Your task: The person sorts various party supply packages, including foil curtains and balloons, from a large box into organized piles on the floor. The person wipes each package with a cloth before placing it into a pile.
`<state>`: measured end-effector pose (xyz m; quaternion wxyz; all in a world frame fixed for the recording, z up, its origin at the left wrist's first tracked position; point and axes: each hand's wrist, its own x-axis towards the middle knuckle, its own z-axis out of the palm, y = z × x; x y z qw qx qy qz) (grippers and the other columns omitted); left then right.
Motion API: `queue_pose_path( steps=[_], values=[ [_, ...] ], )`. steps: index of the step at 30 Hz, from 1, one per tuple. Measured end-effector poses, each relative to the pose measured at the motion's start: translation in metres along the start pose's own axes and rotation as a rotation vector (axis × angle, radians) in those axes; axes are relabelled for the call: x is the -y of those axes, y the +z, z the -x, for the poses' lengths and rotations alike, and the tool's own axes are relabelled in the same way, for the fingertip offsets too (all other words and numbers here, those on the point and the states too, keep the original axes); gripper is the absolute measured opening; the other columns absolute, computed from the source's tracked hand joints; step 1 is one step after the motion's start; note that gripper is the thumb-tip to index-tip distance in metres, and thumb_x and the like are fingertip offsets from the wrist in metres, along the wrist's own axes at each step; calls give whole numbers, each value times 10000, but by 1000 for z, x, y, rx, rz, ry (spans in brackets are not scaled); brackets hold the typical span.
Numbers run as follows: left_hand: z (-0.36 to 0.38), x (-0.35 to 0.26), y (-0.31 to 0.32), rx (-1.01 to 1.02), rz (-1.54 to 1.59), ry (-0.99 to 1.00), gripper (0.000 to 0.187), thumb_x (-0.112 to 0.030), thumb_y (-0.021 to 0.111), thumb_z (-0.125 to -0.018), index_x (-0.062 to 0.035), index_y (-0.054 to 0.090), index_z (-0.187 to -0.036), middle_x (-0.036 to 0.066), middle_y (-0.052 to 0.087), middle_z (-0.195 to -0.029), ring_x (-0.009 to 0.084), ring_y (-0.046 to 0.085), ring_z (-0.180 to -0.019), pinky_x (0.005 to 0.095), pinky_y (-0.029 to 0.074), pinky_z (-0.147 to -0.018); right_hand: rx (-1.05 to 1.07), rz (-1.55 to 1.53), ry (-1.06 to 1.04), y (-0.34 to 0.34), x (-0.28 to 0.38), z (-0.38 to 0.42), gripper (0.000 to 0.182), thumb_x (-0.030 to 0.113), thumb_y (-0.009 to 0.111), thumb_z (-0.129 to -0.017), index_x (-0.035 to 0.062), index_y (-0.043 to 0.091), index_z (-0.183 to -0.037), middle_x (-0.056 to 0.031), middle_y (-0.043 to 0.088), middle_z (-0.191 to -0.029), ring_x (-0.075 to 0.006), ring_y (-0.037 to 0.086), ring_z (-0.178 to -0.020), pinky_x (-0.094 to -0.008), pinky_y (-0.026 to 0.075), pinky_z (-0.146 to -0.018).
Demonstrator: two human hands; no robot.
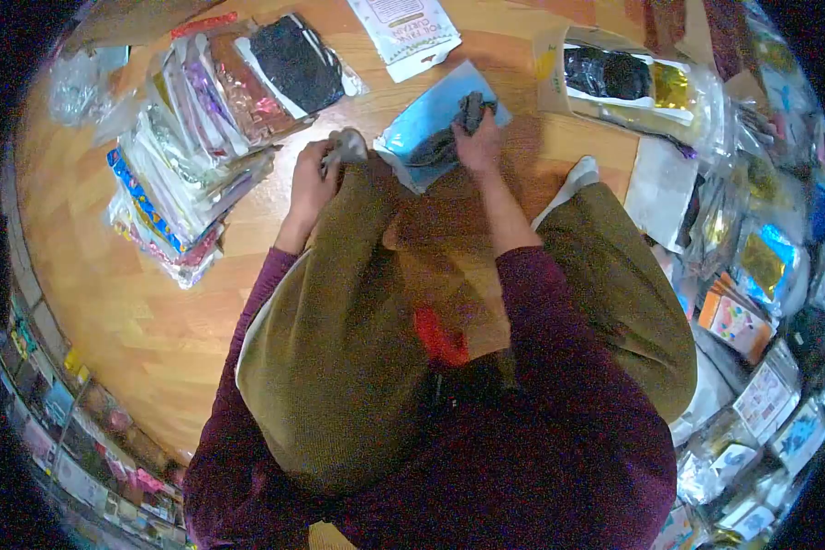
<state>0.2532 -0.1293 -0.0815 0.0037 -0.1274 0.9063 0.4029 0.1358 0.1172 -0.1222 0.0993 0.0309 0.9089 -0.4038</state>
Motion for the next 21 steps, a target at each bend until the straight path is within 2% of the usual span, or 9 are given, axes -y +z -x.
queue_pose_path(
  steps=[1,3,6,10,12,15,17,18,21],
  values=[
    [15,23,9,-1,-4,-11,312,-48,544,-749,10,518,-1054,197,534,-998,347,508,-936,352,415,-797,43,43,-32,-4,-2,-3,472,146,658,-697,-14,451,-1090,-203,556,-992,-338,534,-941,-380,412,-822],
    [50,77,42,105,527,-256,313,4,545,-702,16,529,-1015,188,536,-965,350,499,-917,370,408,-802,90,87,-75,-3,-2,-5,431,167,656,-708,-4,483,-1063,-174,585,-959,-316,561,-905,-376,425,-800],
    [64,1,-15,232,234,-52,288,16,528,-699,18,531,-988,184,526,-983,351,486,-920,374,401,-813,33,148,-150,0,-4,-3,428,170,652,-703,-8,482,-1053,-204,569,-973,-356,542,-921,-394,420,-801],
    [69,18,-5,255,280,-61,292,4,537,-696,22,523,-987,184,516,-990,357,477,-914,380,395,-818,48,158,-91,6,2,1,445,171,646,-699,-19,472,-1061,-241,537,-1009,-384,510,-953,-412,408,-826],
    [59,16,3,126,101,60,299,-21,540,-702,29,511,-996,185,515,-996,359,478,-911,381,397,-817,25,193,-100,10,8,6,459,169,646,-698,-24,468,-1074,-253,519,-1040,-390,493,-986,-411,401,-852],
    [47,9,10,64,67,57,303,-42,537,-708,37,500,-998,198,509,-997,367,474,-912,393,392,-815,34,241,-111,17,20,18,431,177,639,-704,-31,473,-1043,-255,520,-1014,-399,494,-961,-429,398,-847],
    [53,21,15,106,98,32,284,-46,534,-710,33,506,-981,203,515,-984,369,482,-906,394,398,-805,79,351,-251,27,18,23,387,186,634,-710,-33,484,-992,-247,523,-967,-403,500,-915,-450,400,-824],
    [55,21,11,147,123,5,266,-50,532,-712,30,512,-965,207,520,-971,370,491,-900,396,403,-794,168,338,-158,22,32,23,387,176,631,-709,-28,473,-997,-237,523,-939,-400,499,-892,-467,403,-803],
    [63,14,2,228,247,-148,233,-49,537,-709,23,521,-931,217,535,-923,370,515,-877,388,420,-762,56,304,-308,36,15,17,387,161,634,-697,-21,470,-996,-235,522,-943,-397,494,-906,-469,409,-778]
  ],
)
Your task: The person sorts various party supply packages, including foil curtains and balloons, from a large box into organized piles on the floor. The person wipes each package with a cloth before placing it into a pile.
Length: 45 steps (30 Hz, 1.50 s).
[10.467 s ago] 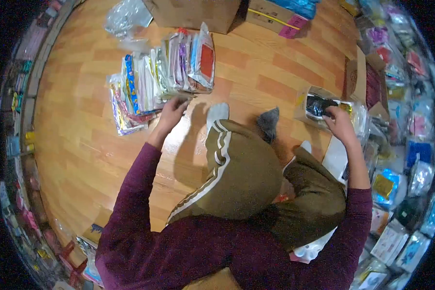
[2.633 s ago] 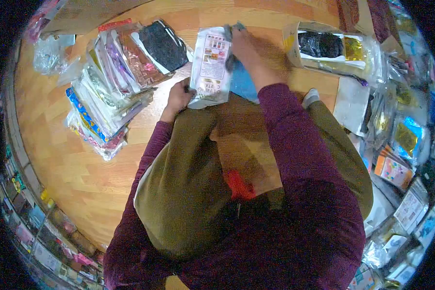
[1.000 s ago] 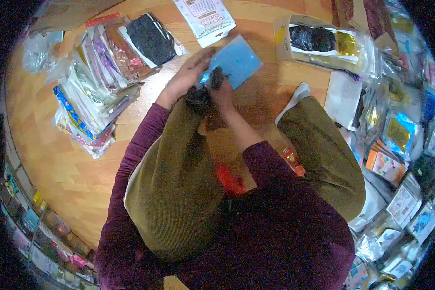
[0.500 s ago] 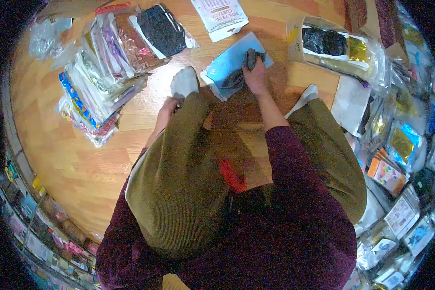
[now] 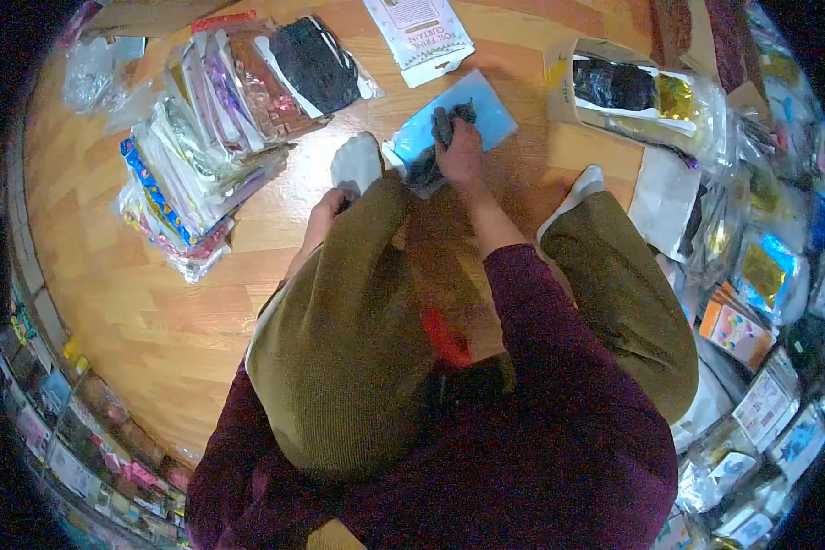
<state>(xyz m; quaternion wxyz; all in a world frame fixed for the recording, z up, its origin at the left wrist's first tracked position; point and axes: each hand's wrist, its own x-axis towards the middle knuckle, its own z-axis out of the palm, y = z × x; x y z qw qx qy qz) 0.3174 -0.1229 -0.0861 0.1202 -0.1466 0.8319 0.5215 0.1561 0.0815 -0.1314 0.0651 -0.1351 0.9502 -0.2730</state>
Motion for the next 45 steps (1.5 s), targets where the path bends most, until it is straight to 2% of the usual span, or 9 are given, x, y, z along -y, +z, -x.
queue_pose_path(
  steps=[5,8,16,20,25,26,34,40,45],
  values=[
    [1,2,7,30,-4,-104,243,-38,541,-710,22,524,-945,221,547,-893,356,536,-853,362,429,-748,60,-5,84,-4,1,-2,400,146,636,-684,-17,463,-1006,-239,518,-949,-395,489,-909,-464,403,-780],
    [-6,25,17,-298,-94,351,261,-39,554,-711,34,515,-958,208,556,-869,348,539,-826,367,429,-755,92,-1,86,-3,-5,-6,424,154,635,-685,-18,456,-1028,-238,516,-966,-395,487,-917,-457,395,-806],
    [17,7,-3,127,462,-286,279,-86,566,-753,31,508,-1000,189,576,-917,301,566,-843,350,437,-770,37,11,61,-1,-3,-4,449,177,631,-691,-17,456,-1056,-226,505,-1007,-389,479,-948,-450,386,-840],
    [-4,19,-9,293,174,-150,232,-146,529,-812,30,543,-961,197,582,-933,285,571,-837,318,437,-748,84,-9,101,-5,-1,-1,478,190,625,-701,-15,447,-1095,-234,503,-1041,-380,476,-992,-419,385,-863],
    [-78,-34,-12,-227,28,149,177,-133,561,-785,35,557,-841,168,590,-752,230,573,-684,312,443,-627,61,-71,60,-14,0,-1,450,175,634,-683,-9,458,-1053,-232,496,-1017,-389,454,-987,-451,366,-869],
    [-90,-45,-11,-222,-57,236,176,-104,563,-750,26,542,-865,202,587,-794,312,583,-746,368,453,-651,82,-47,66,-12,0,-1,470,177,646,-667,-5,456,-1057,-234,480,-1028,-392,440,-997,-452,363,-871],
    [-112,-49,39,71,-604,54,249,-53,502,-721,-25,524,-968,195,595,-867,324,568,-879,388,474,-726,109,83,-123,6,22,35,293,105,471,-766,1,449,-1038,-217,414,-1081,-380,398,-998,-453,378,-829],
    [-114,-33,47,104,-826,165,178,-91,481,-742,-33,590,-869,170,606,-868,289,581,-855,372,494,-682,167,43,-677,21,7,46,253,39,470,-708,-46,487,-947,-184,409,-1198,-354,385,-1106,-425,349,-920],
    [-114,-31,47,53,-838,203,175,-98,484,-738,-46,602,-857,143,615,-859,274,585,-843,360,499,-679,170,473,-570,-27,-7,10,360,46,431,-742,0,487,-1095,-130,349,-1305,-328,317,-1204,-421,330,-958]
  ],
)
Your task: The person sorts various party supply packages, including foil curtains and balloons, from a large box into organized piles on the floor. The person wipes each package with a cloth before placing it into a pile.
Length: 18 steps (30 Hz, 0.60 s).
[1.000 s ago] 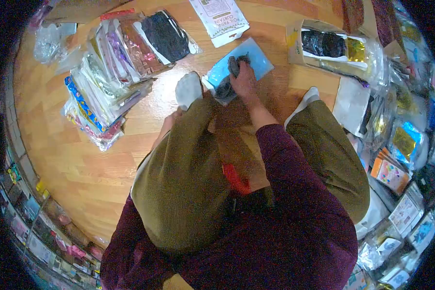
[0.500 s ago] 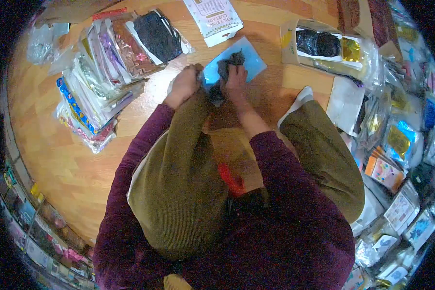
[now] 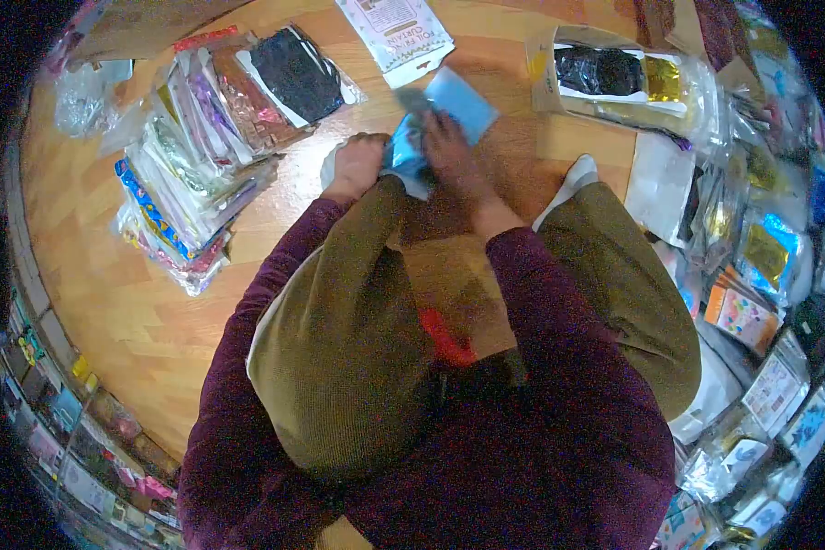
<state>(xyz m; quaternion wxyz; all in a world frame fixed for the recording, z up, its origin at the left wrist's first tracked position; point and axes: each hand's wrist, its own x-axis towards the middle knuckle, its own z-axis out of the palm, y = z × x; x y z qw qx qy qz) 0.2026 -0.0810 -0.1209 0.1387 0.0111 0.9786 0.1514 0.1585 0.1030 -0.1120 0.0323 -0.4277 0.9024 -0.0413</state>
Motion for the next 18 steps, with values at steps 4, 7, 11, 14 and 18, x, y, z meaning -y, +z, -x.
queue_pose_path(
  steps=[4,7,11,14,18],
  values=[
    [2,3,5,56,-29,36,187,-92,489,-735,-78,606,-880,121,619,-868,266,588,-839,350,500,-679,-63,75,178,18,-58,-6,332,64,431,-759,-17,500,-1073,-167,342,-1296,-362,340,-1171,-458,303,-971],
    [1,4,2,3,24,49,189,-97,484,-741,-80,607,-884,122,617,-870,266,589,-838,351,501,-676,-20,37,290,7,-75,-16,329,50,385,-785,-30,497,-1083,-169,326,-1310,-366,343,-1175,-423,287,-995],
    [1,0,-12,120,35,-8,194,-103,477,-750,-66,599,-896,121,614,-866,268,586,-840,353,503,-672,-126,-232,290,12,-53,-18,408,28,380,-802,-3,380,-1209,-206,299,-1310,-353,306,-1201,-392,310,-983],
    [0,0,-8,70,16,-12,196,-101,475,-752,-65,591,-906,114,614,-860,266,583,-846,356,504,-672,83,-583,62,-24,25,-9,340,63,377,-837,-30,411,-1162,-198,325,-1309,-354,309,-1209,-411,264,-1011],
    [2,2,-1,-53,-49,0,197,-104,472,-755,-65,586,-911,112,613,-872,260,575,-873,360,504,-683,-37,-256,-306,36,26,31,411,79,432,-765,-22,430,-1164,-176,332,-1314,-330,319,-1216,-442,285,-992]
  ],
)
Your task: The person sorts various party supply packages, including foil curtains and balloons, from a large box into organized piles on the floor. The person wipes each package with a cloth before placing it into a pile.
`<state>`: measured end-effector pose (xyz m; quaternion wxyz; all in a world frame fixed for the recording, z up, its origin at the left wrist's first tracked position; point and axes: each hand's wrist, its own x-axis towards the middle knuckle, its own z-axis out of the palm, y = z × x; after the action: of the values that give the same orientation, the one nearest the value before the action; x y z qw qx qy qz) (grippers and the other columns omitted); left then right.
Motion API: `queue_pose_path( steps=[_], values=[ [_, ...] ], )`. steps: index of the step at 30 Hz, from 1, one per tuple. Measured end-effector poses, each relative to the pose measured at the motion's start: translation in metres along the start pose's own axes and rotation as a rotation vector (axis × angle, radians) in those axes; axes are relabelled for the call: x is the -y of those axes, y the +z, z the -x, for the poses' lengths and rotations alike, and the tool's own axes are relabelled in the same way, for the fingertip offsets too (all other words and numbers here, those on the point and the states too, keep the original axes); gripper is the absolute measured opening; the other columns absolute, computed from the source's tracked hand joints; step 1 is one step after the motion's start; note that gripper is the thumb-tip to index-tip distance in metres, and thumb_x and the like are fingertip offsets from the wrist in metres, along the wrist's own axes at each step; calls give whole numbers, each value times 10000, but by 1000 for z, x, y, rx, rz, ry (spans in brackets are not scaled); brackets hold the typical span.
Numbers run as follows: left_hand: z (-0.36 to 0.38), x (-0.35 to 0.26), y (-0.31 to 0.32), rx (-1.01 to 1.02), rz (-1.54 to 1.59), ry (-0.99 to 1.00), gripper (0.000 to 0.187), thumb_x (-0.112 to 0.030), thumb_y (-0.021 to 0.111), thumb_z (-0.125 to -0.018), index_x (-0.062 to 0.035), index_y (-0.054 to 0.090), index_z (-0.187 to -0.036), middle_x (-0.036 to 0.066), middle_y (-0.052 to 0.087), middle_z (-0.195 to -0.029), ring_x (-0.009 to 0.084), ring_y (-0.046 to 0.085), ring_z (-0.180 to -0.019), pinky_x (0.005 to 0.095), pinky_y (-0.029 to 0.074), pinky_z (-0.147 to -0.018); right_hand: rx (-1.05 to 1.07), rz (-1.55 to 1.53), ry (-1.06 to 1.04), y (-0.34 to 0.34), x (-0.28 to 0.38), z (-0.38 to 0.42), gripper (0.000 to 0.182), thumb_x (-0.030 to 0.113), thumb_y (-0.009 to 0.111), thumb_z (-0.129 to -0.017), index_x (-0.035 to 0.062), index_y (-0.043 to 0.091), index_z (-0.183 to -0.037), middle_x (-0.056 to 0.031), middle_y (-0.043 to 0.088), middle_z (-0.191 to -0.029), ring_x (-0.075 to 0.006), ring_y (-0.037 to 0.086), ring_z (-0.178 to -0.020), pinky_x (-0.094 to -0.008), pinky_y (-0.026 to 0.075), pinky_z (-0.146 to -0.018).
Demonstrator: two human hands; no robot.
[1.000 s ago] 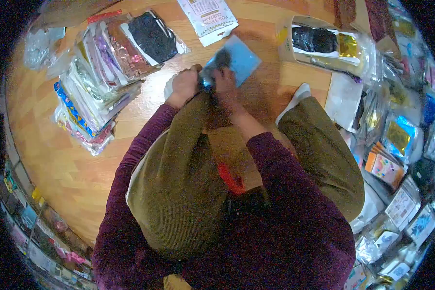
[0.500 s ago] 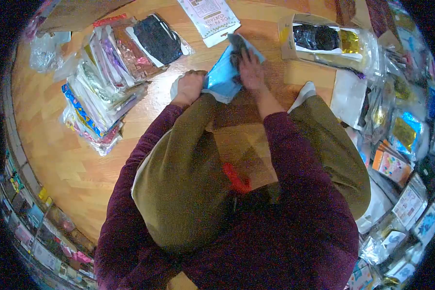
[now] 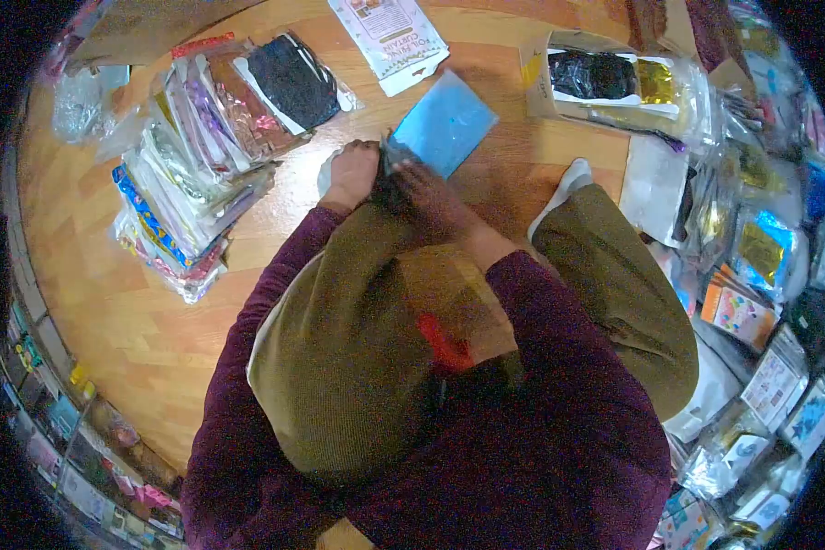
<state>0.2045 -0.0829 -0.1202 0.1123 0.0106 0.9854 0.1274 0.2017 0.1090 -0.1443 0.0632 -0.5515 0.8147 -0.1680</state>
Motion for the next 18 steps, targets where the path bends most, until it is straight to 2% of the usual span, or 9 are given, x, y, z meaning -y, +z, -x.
queue_pose_path(
  steps=[2,3,6,10,12,13,15,16,18],
  values=[
    [1,-3,-4,102,11,8,208,-108,472,-757,-83,589,-928,112,611,-890,256,567,-898,361,502,-692,20,-22,32,-16,-10,11,432,83,444,-744,-13,440,-1165,-166,327,-1321,-326,320,-1216,-448,302,-979],
    [5,-3,-1,110,12,17,208,-108,472,-757,-83,589,-928,112,611,-890,256,567,-898,361,502,-692,22,93,165,-18,-23,16,429,67,449,-738,-1,453,-1162,-166,350,-1307,-326,326,-1212,-431,301,-986],
    [2,4,10,0,98,76,195,-102,480,-748,-114,575,-919,103,600,-909,264,562,-903,355,497,-689,61,349,385,-20,-76,31,433,24,463,-716,27,487,-1148,-152,380,-1291,-307,337,-1207,-410,318,-970],
    [7,-4,-10,-28,170,-24,191,-101,473,-751,-93,544,-928,94,558,-926,266,537,-914,367,481,-707,-54,183,550,-45,-99,39,463,19,521,-646,21,500,-1109,-171,424,-1238,-369,432,-1076,-404,353,-930],
    [14,-8,-15,-221,106,108,202,-107,475,-759,-90,516,-957,93,507,-930,264,498,-932,377,441,-759,-449,-10,916,-49,-97,48,454,-8,534,-599,4,525,-1053,-189,465,-1179,-369,467,-1008,-388,373,-908],
    [17,-10,-14,-211,112,107,202,-107,475,-759,-90,516,-957,93,507,-930,264,498,-932,377,441,-759,-439,-11,922,-47,-93,55,454,-8,534,-599,4,525,-1053,-189,465,-1179,-369,467,-1008,-388,373,-908],
    [18,-9,-15,-63,251,617,194,-129,482,-771,-86,516,-957,101,485,-943,260,469,-945,372,392,-817,-409,-292,1342,-38,-84,64,410,-56,466,-648,-14,530,-1051,-210,503,-1127,-352,468,-1064,-373,365,-920],
    [19,-10,-6,19,445,579,161,-144,486,-777,-85,543,-916,101,479,-981,259,467,-954,364,373,-837,-412,-296,1339,-24,-81,70,410,-56,466,-648,-14,530,-1051,-210,503,-1127,-352,468,-1064,-373,365,-920],
    [15,-5,7,-18,337,632,209,-137,484,-771,-72,528,-965,114,465,-1038,277,456,-977,371,371,-848,-623,126,819,-1,-70,80,379,-58,459,-645,-21,541,-1013,-208,506,-1117,-355,472,-1049,-367,373,-907]
  ],
)
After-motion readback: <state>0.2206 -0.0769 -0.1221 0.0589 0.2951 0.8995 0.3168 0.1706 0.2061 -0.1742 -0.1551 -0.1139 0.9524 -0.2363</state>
